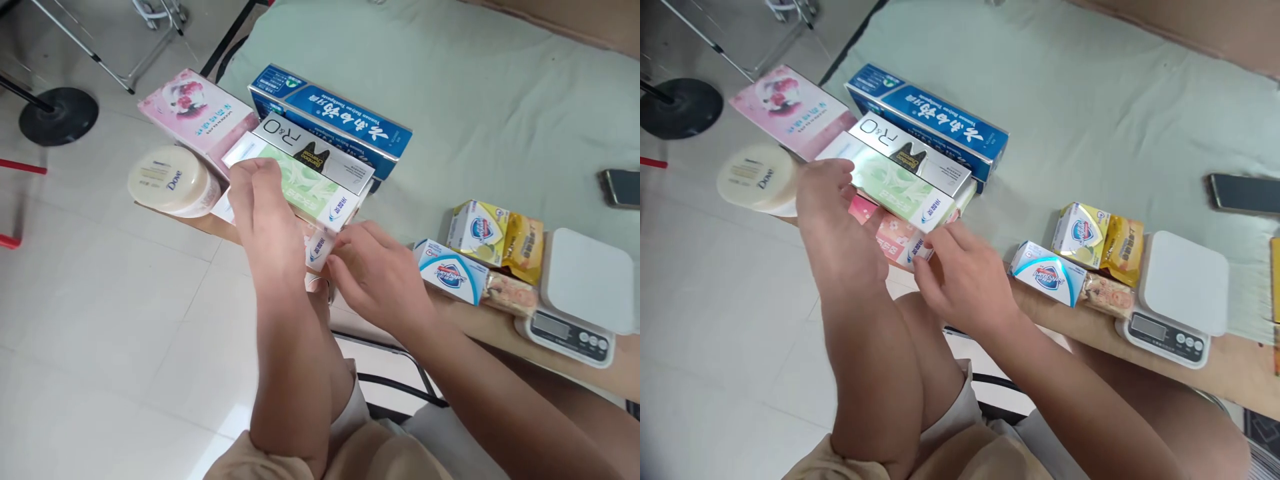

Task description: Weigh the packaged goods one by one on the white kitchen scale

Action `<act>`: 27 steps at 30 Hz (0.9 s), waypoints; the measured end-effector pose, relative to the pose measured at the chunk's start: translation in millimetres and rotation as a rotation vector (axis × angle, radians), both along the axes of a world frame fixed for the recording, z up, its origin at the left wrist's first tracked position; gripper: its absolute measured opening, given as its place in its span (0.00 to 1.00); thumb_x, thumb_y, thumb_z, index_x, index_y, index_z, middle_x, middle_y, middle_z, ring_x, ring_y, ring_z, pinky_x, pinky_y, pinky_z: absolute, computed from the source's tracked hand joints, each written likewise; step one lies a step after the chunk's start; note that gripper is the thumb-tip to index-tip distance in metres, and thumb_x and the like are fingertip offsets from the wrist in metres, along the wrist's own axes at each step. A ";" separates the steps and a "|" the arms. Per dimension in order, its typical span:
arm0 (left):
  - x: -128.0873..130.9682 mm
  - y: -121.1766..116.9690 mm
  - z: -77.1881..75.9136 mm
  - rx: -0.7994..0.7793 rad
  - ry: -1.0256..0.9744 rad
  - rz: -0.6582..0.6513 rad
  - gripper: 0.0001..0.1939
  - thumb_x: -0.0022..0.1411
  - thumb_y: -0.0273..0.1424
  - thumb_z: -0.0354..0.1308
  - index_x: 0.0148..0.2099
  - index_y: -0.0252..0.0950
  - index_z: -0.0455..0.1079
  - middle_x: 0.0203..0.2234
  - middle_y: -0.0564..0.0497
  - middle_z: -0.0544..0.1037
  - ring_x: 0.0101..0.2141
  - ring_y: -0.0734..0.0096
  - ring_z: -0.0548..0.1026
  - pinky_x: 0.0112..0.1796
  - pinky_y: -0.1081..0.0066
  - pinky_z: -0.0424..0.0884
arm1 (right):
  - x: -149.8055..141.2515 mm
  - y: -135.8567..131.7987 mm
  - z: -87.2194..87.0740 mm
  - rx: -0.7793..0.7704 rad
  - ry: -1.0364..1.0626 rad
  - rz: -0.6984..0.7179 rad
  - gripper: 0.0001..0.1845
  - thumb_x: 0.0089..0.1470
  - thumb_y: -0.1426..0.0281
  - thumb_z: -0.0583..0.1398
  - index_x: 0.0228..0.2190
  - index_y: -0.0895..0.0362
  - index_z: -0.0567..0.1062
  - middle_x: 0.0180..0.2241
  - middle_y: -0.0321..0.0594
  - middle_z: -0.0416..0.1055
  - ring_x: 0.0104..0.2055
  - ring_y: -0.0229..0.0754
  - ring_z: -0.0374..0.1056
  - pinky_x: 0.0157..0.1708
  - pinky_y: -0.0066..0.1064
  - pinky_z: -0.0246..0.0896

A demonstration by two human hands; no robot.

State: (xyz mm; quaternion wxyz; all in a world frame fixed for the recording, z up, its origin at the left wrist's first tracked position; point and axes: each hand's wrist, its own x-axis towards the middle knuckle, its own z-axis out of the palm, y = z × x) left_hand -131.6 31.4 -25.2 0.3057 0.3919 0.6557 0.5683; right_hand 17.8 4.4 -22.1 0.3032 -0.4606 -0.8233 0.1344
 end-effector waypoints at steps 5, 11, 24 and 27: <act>28.9 3.4 36.8 0.066 -0.114 0.244 0.06 0.69 0.32 0.51 0.36 0.43 0.60 0.38 0.51 0.71 0.48 0.64 0.75 0.49 0.62 0.72 | 14.0 -11.9 10.7 -0.068 0.096 0.078 0.04 0.63 0.72 0.57 0.34 0.55 0.73 0.37 0.42 0.81 0.37 0.40 0.77 0.33 0.31 0.69; 60.1 1.6 50.6 0.423 -0.154 0.128 0.14 0.64 0.25 0.48 0.26 0.43 0.63 0.26 0.49 0.67 0.32 0.62 0.69 0.37 0.60 0.67 | 85.8 -45.2 22.5 0.037 0.264 0.171 0.06 0.57 0.76 0.61 0.32 0.52 0.70 0.27 0.35 0.73 0.29 0.38 0.70 0.29 0.30 0.68; 264.5 -55.9 35.7 0.193 0.031 -1.078 0.10 0.64 0.28 0.56 0.28 0.42 0.64 0.22 0.54 0.71 0.26 0.69 0.69 0.30 0.65 0.68 | 300.6 -91.4 -29.5 0.429 0.352 -0.666 0.26 0.67 0.57 0.53 0.19 0.52 0.56 0.15 0.33 0.53 0.18 0.36 0.52 0.21 0.35 0.48; 326.8 -71.5 23.2 0.155 0.132 -1.266 0.07 0.62 0.29 0.57 0.31 0.42 0.64 0.26 0.54 0.75 0.28 0.69 0.72 0.32 0.66 0.71 | 335.2 -96.0 -29.4 0.490 0.447 -0.871 0.25 0.68 0.56 0.49 0.21 0.51 0.55 0.17 0.34 0.52 0.20 0.38 0.53 0.22 0.36 0.51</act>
